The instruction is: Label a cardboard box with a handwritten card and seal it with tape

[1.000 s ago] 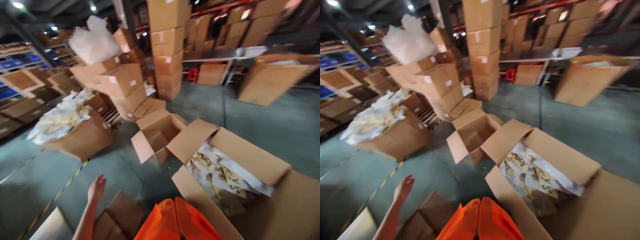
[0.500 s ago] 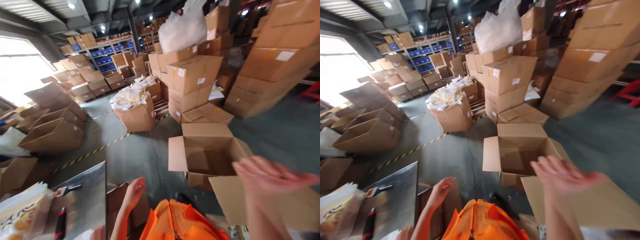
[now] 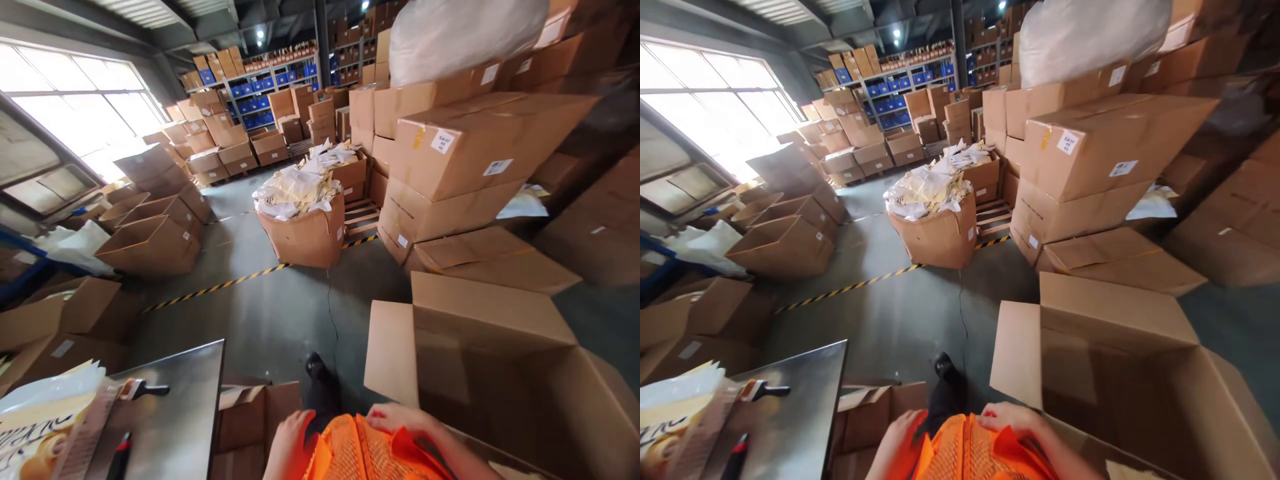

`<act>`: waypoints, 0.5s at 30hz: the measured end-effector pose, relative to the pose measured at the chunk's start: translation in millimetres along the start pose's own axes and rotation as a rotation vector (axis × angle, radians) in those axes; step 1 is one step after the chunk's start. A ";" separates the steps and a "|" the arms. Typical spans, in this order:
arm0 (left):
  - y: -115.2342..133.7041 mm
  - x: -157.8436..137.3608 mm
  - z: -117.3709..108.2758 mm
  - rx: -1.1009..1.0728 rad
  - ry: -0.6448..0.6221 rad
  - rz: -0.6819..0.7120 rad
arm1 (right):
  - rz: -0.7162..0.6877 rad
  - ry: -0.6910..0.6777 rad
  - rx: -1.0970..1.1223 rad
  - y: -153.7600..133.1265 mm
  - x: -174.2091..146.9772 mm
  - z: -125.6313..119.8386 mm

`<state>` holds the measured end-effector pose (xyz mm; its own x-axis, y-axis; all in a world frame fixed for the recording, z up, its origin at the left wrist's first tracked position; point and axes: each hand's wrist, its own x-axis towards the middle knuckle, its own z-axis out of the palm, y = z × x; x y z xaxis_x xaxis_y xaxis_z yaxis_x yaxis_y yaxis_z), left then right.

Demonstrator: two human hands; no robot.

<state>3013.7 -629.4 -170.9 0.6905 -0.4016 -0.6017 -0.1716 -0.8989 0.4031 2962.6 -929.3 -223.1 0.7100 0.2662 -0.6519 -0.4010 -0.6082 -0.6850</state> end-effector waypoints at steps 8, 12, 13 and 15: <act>-106.5 113.5 -134.1 0.026 -0.082 -0.071 | 0.021 -0.038 -0.279 -93.6 167.9 -101.4; -143.2 108.4 -287.6 -0.078 0.515 -0.036 | -0.036 -0.006 -0.265 -162.1 243.4 -157.1; -151.2 101.6 -325.0 -0.080 0.629 -0.038 | -0.052 0.024 -0.255 -175.3 258.1 -170.2; -169.8 88.3 -388.2 -0.071 0.808 0.019 | -0.051 0.089 -0.229 -194.8 282.4 -193.1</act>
<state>3376.6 -444.3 -24.7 0.9867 -0.1422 0.0789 -0.1626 -0.8690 0.4673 3353.0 -880.0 -211.0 0.7783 0.2398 -0.5803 -0.2290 -0.7521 -0.6179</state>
